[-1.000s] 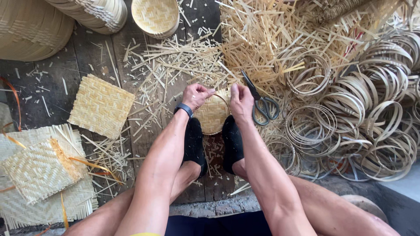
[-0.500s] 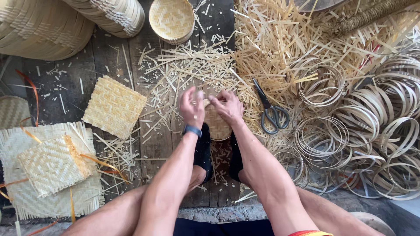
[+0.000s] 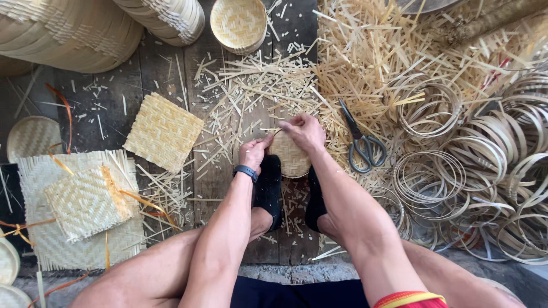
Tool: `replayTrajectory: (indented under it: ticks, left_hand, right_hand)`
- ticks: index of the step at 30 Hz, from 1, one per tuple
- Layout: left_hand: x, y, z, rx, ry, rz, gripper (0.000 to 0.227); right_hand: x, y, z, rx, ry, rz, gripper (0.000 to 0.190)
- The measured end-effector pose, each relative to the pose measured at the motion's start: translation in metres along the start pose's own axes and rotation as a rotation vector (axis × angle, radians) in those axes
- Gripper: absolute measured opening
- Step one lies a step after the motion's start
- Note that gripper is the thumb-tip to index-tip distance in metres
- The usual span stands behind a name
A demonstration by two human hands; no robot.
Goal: The person assembles a circular woven bamboo lid by hand and uses scissors to trim excess strips around the edge.
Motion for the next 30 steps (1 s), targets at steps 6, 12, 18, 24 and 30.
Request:
replayTrajectory:
  ticks: [6, 12, 18, 24, 30]
  left_hand:
    - [-0.011, 0.052, -0.016, -0.197, -0.286, -0.125, 0.038]
    - [-0.043, 0.161, -0.078, -0.667, -0.291, 0.064, 0.029]
    - [-0.072, 0.139, -0.137, -1.168, -0.402, 0.790, 0.011]
    - [-0.045, 0.110, -0.147, -1.091, -0.310, 0.870, 0.021]
    - [-0.072, 0.119, -0.125, -1.109, -0.001, 0.895, 0.085]
  right_hand:
    - [0.162, -0.034, -0.035, 0.281, 0.287, -0.248, 0.027]
    - [0.302, -0.027, -0.105, 0.361, 0.302, -1.124, 0.037]
    - [0.244, 0.103, -0.039, 0.193, 0.093, -0.756, 0.027]
    - [0.151, 0.211, 0.060, 0.164, 0.319, -0.627, 0.052]
    - [0.130, 0.221, 0.077, 0.310, 0.322, -0.779, 0.054]
Point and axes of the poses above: each hand's wrist, its own z-axis towards the middle knuckle, its own x-axis out of the back of the hand, y = z × x, the point moved 5 cm from there along z, towards the middle knuckle, and after that the axes turned 12 degrees about -x, right-handed, at the moved point
